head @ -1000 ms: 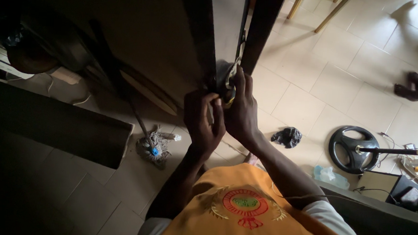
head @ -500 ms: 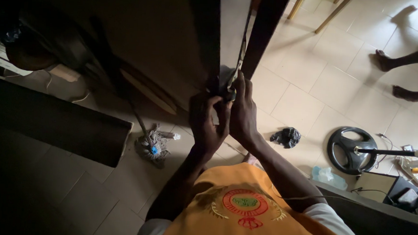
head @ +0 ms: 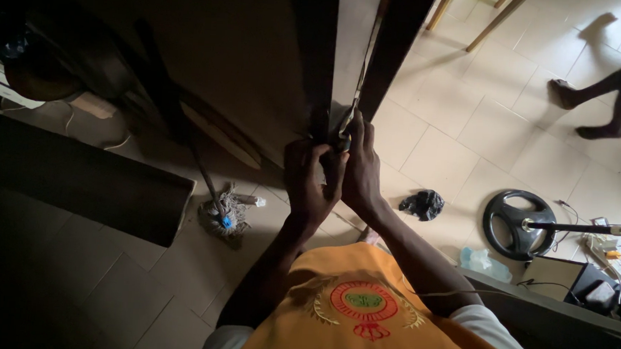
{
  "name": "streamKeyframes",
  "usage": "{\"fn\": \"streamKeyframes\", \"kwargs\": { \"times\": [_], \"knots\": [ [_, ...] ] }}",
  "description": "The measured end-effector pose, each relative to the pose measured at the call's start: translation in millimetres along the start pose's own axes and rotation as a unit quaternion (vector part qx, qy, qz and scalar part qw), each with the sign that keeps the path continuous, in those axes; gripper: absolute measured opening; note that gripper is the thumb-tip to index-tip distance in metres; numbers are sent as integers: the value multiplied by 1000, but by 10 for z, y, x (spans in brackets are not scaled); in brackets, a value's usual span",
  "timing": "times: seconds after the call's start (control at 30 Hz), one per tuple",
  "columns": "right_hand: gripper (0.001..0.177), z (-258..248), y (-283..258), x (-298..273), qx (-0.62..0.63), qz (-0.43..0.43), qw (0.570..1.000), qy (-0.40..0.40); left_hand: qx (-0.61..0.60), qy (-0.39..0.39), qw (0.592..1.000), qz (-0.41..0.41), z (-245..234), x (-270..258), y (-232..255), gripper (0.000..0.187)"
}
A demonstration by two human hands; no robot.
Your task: Wiping and cleaning a door handle and lock assembly using a cloth.
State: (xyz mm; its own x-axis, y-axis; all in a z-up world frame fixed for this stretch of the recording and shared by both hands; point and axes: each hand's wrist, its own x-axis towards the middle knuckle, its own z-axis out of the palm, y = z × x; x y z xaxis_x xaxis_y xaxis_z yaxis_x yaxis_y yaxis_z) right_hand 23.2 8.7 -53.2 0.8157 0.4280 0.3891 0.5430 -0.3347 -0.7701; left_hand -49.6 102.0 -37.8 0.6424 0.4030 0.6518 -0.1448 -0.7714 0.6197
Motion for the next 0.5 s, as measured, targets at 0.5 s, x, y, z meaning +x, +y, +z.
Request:
{"fn": "streamKeyframes", "kwargs": {
  "times": [0.5],
  "knots": [
    [96, 166, 264, -88, -24, 24, 999, -24, -4, -8, 1000, -24, 48, -75, -30, 28]
  ]
}}
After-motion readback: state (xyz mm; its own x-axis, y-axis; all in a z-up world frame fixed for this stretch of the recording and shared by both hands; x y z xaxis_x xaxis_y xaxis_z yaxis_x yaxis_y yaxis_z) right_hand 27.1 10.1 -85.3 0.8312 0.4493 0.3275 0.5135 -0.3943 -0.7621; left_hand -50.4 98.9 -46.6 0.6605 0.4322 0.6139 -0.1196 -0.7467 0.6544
